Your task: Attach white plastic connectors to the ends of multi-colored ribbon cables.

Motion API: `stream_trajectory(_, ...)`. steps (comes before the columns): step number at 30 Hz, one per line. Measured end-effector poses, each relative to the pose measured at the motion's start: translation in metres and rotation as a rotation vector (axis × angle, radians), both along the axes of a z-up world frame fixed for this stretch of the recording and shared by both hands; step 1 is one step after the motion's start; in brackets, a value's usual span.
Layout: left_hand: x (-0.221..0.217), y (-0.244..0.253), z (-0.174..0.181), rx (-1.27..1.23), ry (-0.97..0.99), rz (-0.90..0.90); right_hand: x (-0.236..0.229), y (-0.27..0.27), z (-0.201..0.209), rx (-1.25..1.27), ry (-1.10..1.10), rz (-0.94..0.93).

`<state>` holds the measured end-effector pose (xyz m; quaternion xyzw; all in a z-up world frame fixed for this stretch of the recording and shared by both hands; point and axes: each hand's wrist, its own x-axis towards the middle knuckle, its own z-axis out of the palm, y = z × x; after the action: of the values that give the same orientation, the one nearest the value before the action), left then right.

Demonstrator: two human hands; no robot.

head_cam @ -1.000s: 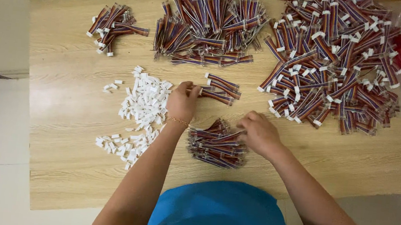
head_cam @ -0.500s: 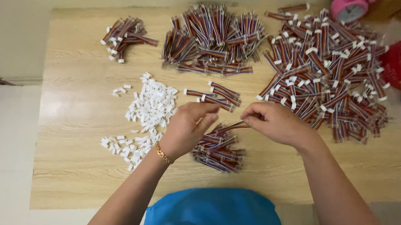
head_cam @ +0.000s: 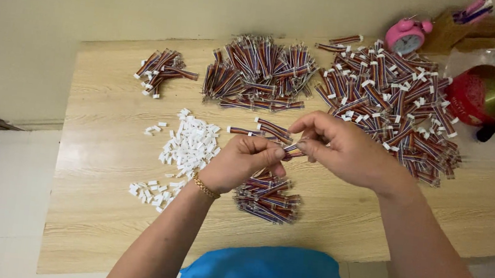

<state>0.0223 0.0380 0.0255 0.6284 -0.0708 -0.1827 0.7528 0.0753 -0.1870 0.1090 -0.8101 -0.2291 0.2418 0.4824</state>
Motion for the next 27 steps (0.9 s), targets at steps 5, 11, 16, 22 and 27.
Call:
stream_trajectory(5, -0.007, 0.01, 0.021, 0.105, -0.042, -0.03, 0.003, -0.008, -0.001, 0.068, 0.009, -0.007)
stream_trajectory(11, -0.004, 0.025, 0.028, 0.248, -0.108, -0.036, 0.007, -0.008, 0.006, 0.064, 0.004, -0.037)
stream_trajectory(16, -0.004, 0.027, 0.028, 0.199, -0.053, 0.026, 0.007, 0.0, 0.006, 0.018, 0.0, -0.073)
stream_trajectory(22, -0.003, 0.017, 0.021, 0.205, -0.032, 0.041, 0.008, 0.011, -0.001, -0.254, -0.197, 0.052)
stream_trajectory(27, -0.005, 0.01, 0.032, 0.454, -0.167, 0.072, -0.003, 0.018, 0.002, -0.457, -0.242, 0.135)
